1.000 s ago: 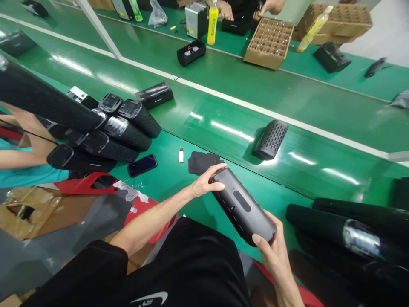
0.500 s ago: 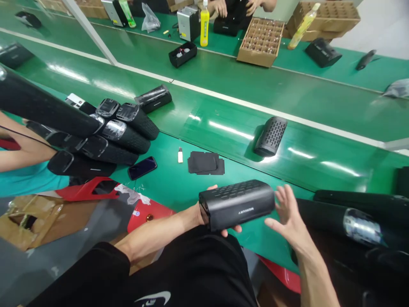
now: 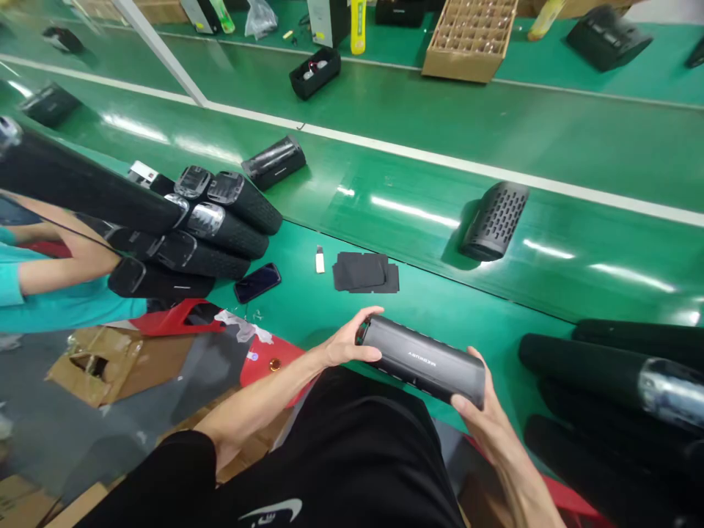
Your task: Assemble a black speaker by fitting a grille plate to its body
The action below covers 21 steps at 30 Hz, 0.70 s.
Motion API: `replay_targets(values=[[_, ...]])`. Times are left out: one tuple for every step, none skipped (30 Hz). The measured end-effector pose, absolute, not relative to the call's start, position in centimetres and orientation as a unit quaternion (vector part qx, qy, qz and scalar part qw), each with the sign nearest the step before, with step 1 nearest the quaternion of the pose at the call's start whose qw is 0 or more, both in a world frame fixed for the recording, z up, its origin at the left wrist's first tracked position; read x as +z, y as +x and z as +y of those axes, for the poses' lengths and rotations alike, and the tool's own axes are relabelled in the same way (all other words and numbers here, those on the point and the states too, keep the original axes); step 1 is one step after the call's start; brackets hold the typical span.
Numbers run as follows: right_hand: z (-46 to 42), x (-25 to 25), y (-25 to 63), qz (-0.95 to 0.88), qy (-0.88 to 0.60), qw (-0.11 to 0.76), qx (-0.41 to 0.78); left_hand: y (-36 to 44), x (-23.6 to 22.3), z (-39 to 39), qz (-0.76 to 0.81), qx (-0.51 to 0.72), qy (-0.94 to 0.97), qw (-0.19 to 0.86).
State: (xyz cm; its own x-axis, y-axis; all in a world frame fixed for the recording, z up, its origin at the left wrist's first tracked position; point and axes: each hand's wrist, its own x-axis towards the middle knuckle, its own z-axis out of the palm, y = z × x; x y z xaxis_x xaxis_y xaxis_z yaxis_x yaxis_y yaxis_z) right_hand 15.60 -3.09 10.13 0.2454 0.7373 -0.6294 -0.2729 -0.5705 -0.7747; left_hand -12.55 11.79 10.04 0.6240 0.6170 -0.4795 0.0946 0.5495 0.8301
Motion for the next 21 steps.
replay_targets(values=[[-3.4, 10.3, 15.6, -0.194, -0.664, 0.427, 0.582, -12.6, 10.3, 12.0, 0.393, 0.163, 0.448, 0.786], [-3.7, 10.5, 15.7, -0.207, -0.665, 0.429, 0.575, -12.8, 10.6, 12.1, 0.388, 0.159, 0.456, 0.785], [-4.1, 10.6, 15.8, -0.215, -0.664, 0.435, 0.568, -12.9, 10.9, 12.3, 0.381, 0.151, 0.468, 0.783], [-4.4, 10.8, 15.8, -0.217, -0.664, 0.442, 0.563, -13.1, 11.3, 12.5, 0.372, 0.137, 0.485, 0.779], [-4.8, 11.0, 15.7, -0.213, -0.664, 0.448, 0.559, -13.3, 11.6, 12.6, 0.363, 0.121, 0.504, 0.775], [-5.1, 11.1, 15.5, -0.207, -0.665, 0.453, 0.556, -13.5, 11.9, 12.6, 0.354, 0.106, 0.521, 0.769], [-5.4, 11.1, 15.2, -0.201, -0.669, 0.457, 0.551, -13.6, 12.0, 12.6, 0.348, 0.096, 0.534, 0.765], [-5.6, 11.1, 14.9, -0.195, -0.674, 0.461, 0.543, -13.6, 12.0, 12.5, 0.348, 0.095, 0.541, 0.76], [-5.7, 10.9, 14.5, -0.188, -0.679, 0.467, 0.534, -13.5, 11.9, 12.2, 0.355, 0.102, 0.541, 0.756], [-5.8, 10.6, 14.0, -0.179, -0.683, 0.473, 0.527, -13.3, 11.5, 11.9, 0.367, 0.114, 0.535, 0.753], [-5.8, 10.2, 13.7, -0.167, -0.687, 0.478, 0.522, -13.1, 11.0, 11.5, 0.38, 0.126, 0.522, 0.753], [-5.8, 9.7, 13.4, -0.151, -0.69, 0.479, 0.521, -12.8, 10.3, 11.1, 0.394, 0.133, 0.505, 0.756], [-5.8, 9.1, 13.2, -0.134, -0.693, 0.476, 0.525, -12.6, 9.6, 10.8, 0.409, 0.137, 0.484, 0.762], [-5.9, 8.5, 13.1, -0.118, -0.696, 0.468, 0.532, -12.4, 8.9, 10.4, 0.421, 0.136, 0.463, 0.768], [-6.0, 8.0, 13.1, -0.105, -0.699, 0.458, 0.539, -12.2, 8.3, 10.2, 0.432, 0.132, 0.446, 0.773], [-6.2, 7.5, 13.1, -0.097, -0.701, 0.448, 0.546, -12.2, 7.8, 10.1, 0.439, 0.126, 0.435, 0.776], [-6.5, 7.1, 13.2, -0.092, -0.701, 0.44, 0.554, -12.3, 7.5, 10.0, 0.442, 0.117, 0.433, 0.777], [-6.7, 6.8, 13.4, -0.089, -0.698, 0.434, 0.563, -12.4, 7.4, 10.0, 0.443, 0.107, 0.437, 0.775], [-7.0, 6.7, 13.5, -0.086, -0.692, 0.43, 0.574, -12.6, 7.3, 10.0, 0.442, 0.098, 0.446, 0.772], [-7.2, 6.6, 13.5, -0.082, -0.686, 0.428, 0.583, -12.8, 7.4, 10.0, 0.44, 0.091, 0.458, 0.767], [-7.4, 6.7, 13.5, -0.079, -0.682, 0.429, 0.588, -12.9, 7.3, 9.9, 0.436, 0.089, 0.468, 0.763]])
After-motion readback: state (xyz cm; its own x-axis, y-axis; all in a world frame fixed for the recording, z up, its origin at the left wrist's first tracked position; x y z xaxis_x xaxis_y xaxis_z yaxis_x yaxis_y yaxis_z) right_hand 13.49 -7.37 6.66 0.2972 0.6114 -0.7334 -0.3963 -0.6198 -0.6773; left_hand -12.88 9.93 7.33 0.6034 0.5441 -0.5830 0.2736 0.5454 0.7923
